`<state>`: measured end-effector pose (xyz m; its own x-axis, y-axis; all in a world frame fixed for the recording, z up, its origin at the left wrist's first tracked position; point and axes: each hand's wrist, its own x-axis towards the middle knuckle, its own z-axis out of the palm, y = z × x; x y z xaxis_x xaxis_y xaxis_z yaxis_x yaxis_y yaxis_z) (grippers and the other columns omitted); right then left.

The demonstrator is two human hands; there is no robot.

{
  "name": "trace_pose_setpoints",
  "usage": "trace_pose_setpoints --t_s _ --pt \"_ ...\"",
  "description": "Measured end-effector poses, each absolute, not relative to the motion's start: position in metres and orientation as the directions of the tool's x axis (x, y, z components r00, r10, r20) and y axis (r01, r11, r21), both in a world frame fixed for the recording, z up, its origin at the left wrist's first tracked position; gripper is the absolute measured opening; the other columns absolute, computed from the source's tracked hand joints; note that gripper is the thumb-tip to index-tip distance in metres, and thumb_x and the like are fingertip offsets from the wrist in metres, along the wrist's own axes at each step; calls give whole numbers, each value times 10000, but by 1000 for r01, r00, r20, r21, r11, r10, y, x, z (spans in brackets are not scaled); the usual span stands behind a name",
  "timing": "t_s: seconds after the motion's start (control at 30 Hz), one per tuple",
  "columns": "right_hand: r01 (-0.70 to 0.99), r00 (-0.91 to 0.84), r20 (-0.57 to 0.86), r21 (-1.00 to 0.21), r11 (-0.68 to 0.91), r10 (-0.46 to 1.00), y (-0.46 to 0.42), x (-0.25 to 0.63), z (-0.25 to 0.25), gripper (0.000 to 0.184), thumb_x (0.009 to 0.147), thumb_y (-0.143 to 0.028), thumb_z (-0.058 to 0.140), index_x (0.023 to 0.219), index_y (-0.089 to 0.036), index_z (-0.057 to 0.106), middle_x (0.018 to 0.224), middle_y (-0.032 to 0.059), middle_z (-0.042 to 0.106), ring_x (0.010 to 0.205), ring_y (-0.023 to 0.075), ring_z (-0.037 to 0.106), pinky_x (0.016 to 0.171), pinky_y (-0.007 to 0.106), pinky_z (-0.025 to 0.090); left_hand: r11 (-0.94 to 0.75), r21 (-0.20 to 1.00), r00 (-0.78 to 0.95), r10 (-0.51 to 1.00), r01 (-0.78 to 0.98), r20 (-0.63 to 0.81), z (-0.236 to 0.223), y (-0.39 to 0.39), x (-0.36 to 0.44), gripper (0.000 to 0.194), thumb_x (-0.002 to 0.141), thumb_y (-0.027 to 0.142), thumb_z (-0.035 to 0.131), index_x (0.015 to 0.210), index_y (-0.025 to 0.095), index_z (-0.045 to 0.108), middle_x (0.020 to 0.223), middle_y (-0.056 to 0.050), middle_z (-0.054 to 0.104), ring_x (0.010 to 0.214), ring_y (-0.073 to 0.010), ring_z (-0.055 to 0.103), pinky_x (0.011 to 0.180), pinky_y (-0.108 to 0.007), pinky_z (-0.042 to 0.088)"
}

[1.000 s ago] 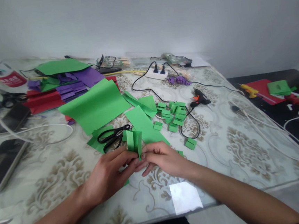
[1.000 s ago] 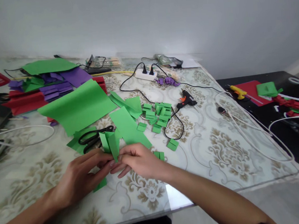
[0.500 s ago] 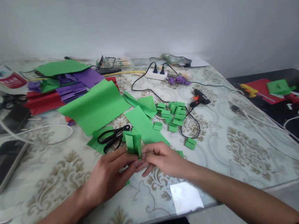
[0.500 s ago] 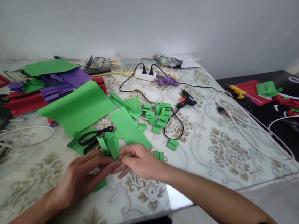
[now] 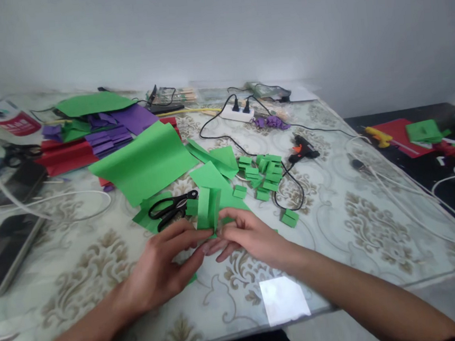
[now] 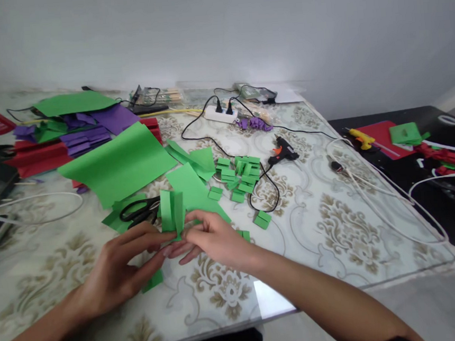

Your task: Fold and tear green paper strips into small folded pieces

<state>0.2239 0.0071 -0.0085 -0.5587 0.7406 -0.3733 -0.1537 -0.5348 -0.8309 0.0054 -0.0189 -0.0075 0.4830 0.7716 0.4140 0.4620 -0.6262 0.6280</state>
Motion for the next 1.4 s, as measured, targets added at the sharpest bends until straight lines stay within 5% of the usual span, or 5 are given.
trace_pose_setpoints --t_s 0.6,1.03,1.4 --pt "-135 -557 -368 -845 -518 744 8 225 -10 213 819 -307 724 946 -173 619 825 80 818 880 256 821 772 368 648 -589 675 436 801 445 411 -13 -18 7 197 973 124 652 1097 200 785 865 -30 680 665 -113 656 509 -168 503" --pt "-157 -574 -350 -840 -519 741 7 225 -10 257 841 -307 735 1038 -154 672 848 73 806 879 231 810 823 373 644 -709 466 488 703 529 517 -13 -20 7 202 969 107 637 1127 193 730 894 -41 699 752 -151 713 641 -236 577" --pt "-199 -662 -343 -777 -597 667 5 227 -7 266 786 -191 781 1011 -169 641 1005 64 768 1100 252 736 894 399 604 -682 439 401 713 585 574 -9 -17 8 18 979 192 701 993 188 710 905 -26 637 781 -156 676 683 -259 566"
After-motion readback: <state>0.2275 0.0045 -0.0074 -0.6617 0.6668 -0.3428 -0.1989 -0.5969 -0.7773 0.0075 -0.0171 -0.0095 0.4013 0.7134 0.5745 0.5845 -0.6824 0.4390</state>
